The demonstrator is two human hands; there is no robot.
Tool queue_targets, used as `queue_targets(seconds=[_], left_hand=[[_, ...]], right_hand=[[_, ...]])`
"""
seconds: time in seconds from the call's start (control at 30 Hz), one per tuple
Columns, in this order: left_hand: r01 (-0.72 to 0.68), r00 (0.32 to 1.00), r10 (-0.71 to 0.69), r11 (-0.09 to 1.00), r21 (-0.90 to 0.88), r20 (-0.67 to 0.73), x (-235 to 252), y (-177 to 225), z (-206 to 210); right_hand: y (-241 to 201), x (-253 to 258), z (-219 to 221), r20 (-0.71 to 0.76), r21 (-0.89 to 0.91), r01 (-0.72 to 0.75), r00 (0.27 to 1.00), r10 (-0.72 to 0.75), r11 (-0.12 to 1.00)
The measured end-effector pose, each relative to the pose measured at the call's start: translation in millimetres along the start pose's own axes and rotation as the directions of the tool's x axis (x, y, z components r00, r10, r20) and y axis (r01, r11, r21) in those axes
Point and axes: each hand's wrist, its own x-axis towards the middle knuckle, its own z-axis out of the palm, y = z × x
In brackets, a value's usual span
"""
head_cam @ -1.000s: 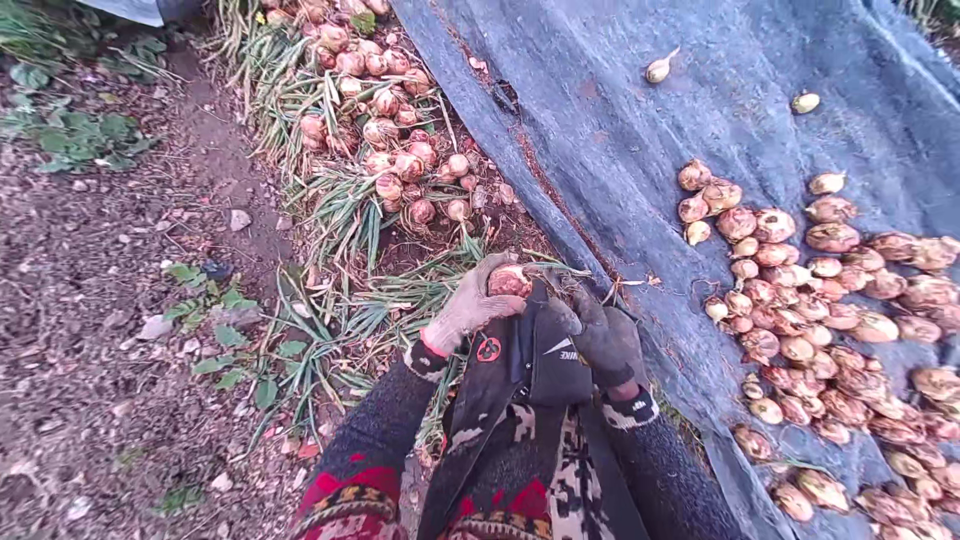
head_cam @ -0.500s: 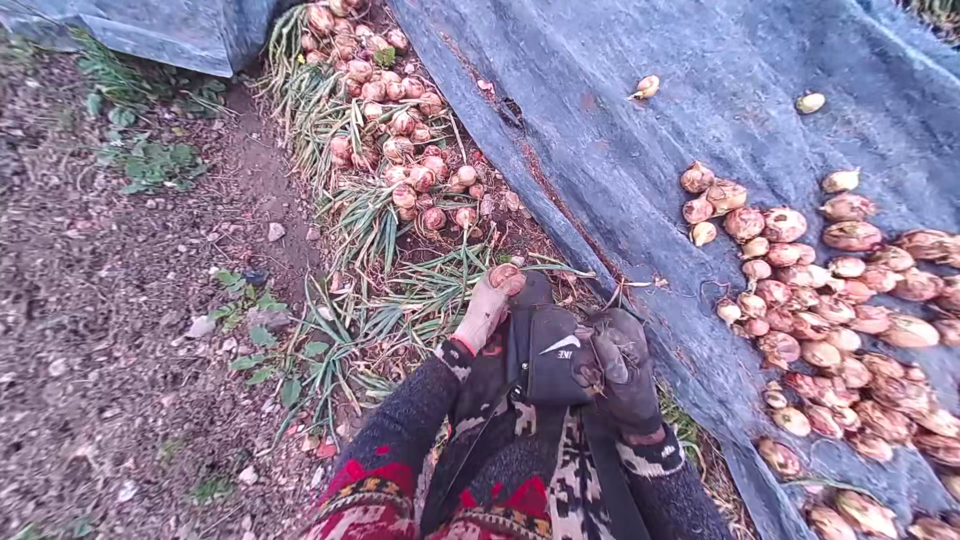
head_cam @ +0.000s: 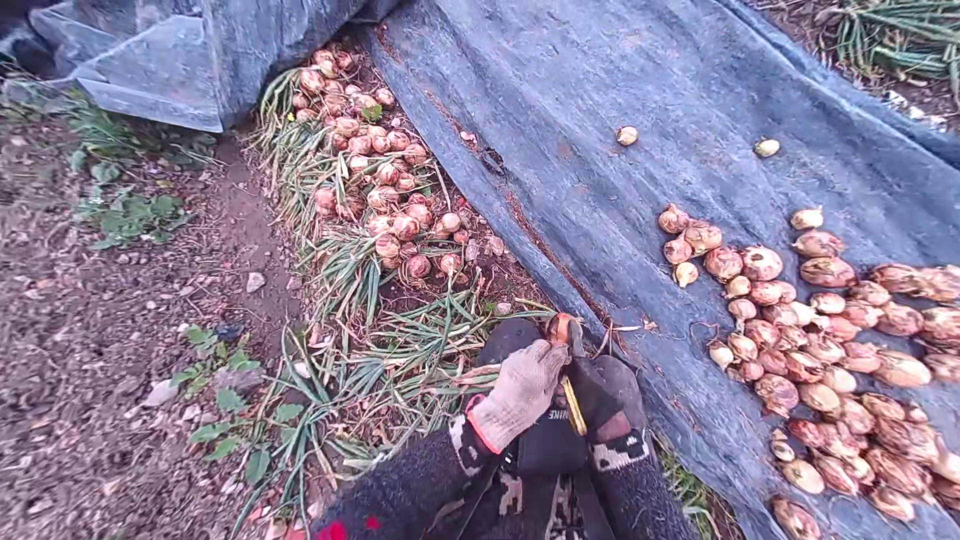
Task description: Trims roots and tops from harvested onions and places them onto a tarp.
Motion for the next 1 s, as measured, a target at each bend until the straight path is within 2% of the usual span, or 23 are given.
queue_targets(seconds=[0.07, 0.13, 0.2, 0.27, 0.3, 0.33, 0.4, 0.43, 0.47, 0.53, 0.57, 0.63, 0.7, 0.8, 0.83, 0.87, 0.93, 1.0], left_hand=[[0.073, 0.997, -0.074, 0.997, -0.023, -0.028, -1, -2, 9], [0.128, 0.991, -0.132, 0.986, -0.106, -0.025, 12, -9, 15], [0.103, 0.990, -0.117, 0.981, -0.163, -0.076, 38, -18, 16], [0.099, 0.968, -0.130, 0.984, -0.149, -0.215, 71, -32, 7], [0.168, 0.937, -0.187, 0.982, -0.087, -0.296, 91, -48, -4], [0.307, 0.899, -0.295, 0.952, -0.013, -0.324, 107, -72, -19], [0.623, 0.781, -0.594, 0.764, 0.170, -0.195, 121, -131, -44], [0.710, 0.701, -0.700, 0.666, 0.229, -0.136, 122, -161, -48], [0.770, 0.625, -0.774, 0.592, 0.236, -0.101, 120, -190, -45], [0.853, 0.517, -0.851, 0.501, 0.148, -0.092, 110, -249, -29], [0.877, 0.481, -0.872, 0.477, 0.055, -0.088, 108, -274, -21], [0.891, 0.430, -0.901, 0.434, -0.132, -0.062, 109, -316, -1], [0.896, 0.389, -0.921, 0.385, -0.218, -0.028, 116, -342, 17], [0.870, 0.313, -0.948, 0.311, -0.383, -0.059, 116, -354, 32], [0.810, 0.311, -0.950, 0.284, -0.512, -0.036, 110, -350, 34], [0.705, 0.343, -0.939, 0.257, -0.661, 0.001, 103, -344, 36], [0.472, 0.481, -0.871, 0.157, -0.867, 0.104, 89, -325, 28], [0.344, 0.621, -0.751, 0.005, -0.939, 0.223, 73, -289, 5]], right_hand=[[-1, 4, -5, 0.028, 0.151, -0.034, 0.999, 0.030, 0.988], [-5, 12, -13, 0.131, 0.272, -0.051, 0.991, 0.015, 0.961], [-13, 20, -23, 0.300, 0.366, -0.033, 0.950, -0.084, 0.930], [-30, 8, -23, 0.345, 0.476, 0.093, 0.895, -0.283, 0.874], [-48, -4, -25, 0.341, 0.558, 0.216, 0.821, -0.459, 0.801], [-71, -19, -31, 0.281, 0.618, 0.374, 0.716, -0.639, 0.691], [-117, -51, -52, 0.083, 0.568, 0.680, 0.513, -0.855, 0.463], [-134, -60, -62, 0.027, 0.502, 0.758, 0.468, -0.883, 0.417], [-145, -65, -68, -0.011, 0.411, 0.808, 0.467, -0.884, 0.421], [-143, -61, -70, -0.015, 0.223, 0.818, 0.546, -0.837, 0.530], [-137, -56, -64, -0.036, 0.106, 0.786, 0.615, -0.788, 0.609], [-114, -45, -48, -0.176, -0.101, 0.645, 0.738, -0.651, 0.758], [-81, -32, -49, -0.208, -0.209, 0.507, 0.813, -0.544, 0.836], [-35, -22, -51, -0.241, -0.262, 0.417, 0.845, -0.478, 0.870], [-24, -20, -50, -0.260, -0.286, 0.400, 0.842, -0.472, 0.871], [-17, -17, -50, -0.249, -0.320, 0.399, 0.839, -0.483, 0.859], [-11, -8, -49, -0.167, -0.491, 0.419, 0.815, -0.554, 0.764], [-12, 1, -43, -0.131, -0.757, 0.314, 0.786, -0.604, 0.573]])
